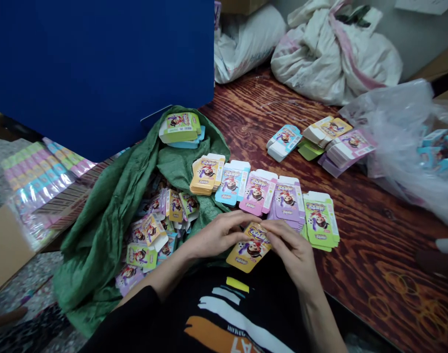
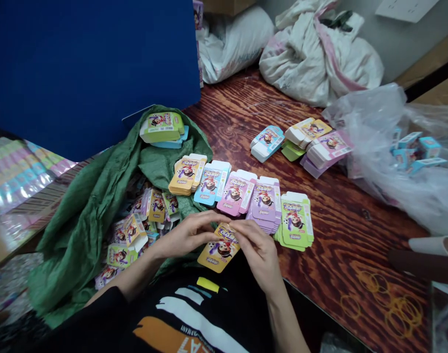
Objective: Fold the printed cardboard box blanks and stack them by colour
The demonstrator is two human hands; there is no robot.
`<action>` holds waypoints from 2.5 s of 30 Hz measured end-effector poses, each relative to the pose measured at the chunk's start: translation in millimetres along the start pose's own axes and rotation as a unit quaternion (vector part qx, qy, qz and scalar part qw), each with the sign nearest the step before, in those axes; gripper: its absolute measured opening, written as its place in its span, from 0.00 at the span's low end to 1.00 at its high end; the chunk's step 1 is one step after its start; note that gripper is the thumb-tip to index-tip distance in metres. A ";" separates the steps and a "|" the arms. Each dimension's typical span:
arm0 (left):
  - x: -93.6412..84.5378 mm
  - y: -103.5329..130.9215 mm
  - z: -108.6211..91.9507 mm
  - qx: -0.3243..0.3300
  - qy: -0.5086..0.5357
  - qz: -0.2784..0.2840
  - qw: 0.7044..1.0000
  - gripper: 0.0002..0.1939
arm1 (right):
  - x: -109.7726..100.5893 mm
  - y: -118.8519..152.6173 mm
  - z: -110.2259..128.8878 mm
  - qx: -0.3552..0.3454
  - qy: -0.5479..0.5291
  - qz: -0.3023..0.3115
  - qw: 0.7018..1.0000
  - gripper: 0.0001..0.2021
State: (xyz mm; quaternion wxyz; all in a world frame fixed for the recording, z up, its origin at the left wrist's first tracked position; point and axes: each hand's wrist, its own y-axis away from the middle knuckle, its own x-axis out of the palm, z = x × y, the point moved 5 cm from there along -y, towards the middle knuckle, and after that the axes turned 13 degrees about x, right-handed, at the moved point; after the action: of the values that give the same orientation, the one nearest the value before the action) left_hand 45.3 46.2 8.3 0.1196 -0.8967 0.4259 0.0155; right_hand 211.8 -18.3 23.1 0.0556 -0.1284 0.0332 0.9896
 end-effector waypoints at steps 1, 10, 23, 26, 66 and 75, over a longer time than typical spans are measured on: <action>-0.9 -0.5 -1.6 0.006 -0.005 0.008 1.000 0.18 | 1.6 -0.6 1.6 -0.001 0.001 0.007 1.000 0.12; -111.5 72.2 -38.9 -0.127 -0.238 -0.092 0.959 0.23 | -75.4 4.0 -33.8 0.071 0.235 -0.273 0.930 0.25; -75.0 27.1 -53.3 0.020 -0.264 -0.113 0.958 0.22 | -111.1 4.5 -60.5 0.172 0.385 -0.334 0.843 0.38; -26.0 3.0 -32.5 0.006 -0.019 -0.071 0.997 0.24 | -103.1 15.5 -39.2 0.108 0.278 -0.344 0.890 0.39; 46.7 -16.2 20.6 -0.180 0.306 -0.069 0.932 0.34 | -26.3 12.5 -10.0 0.068 -0.093 -0.073 0.991 0.14; 37.5 -10.9 17.9 -0.122 0.276 -0.122 0.946 0.31 | -30.3 17.2 -5.3 0.092 -0.026 -0.187 0.978 0.10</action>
State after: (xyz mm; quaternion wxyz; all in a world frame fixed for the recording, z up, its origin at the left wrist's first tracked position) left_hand 78.8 28.5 -11.7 -0.1120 -0.9186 0.3248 -0.1952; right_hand 240.2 -38.9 26.7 0.2520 -0.1014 0.0978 0.9574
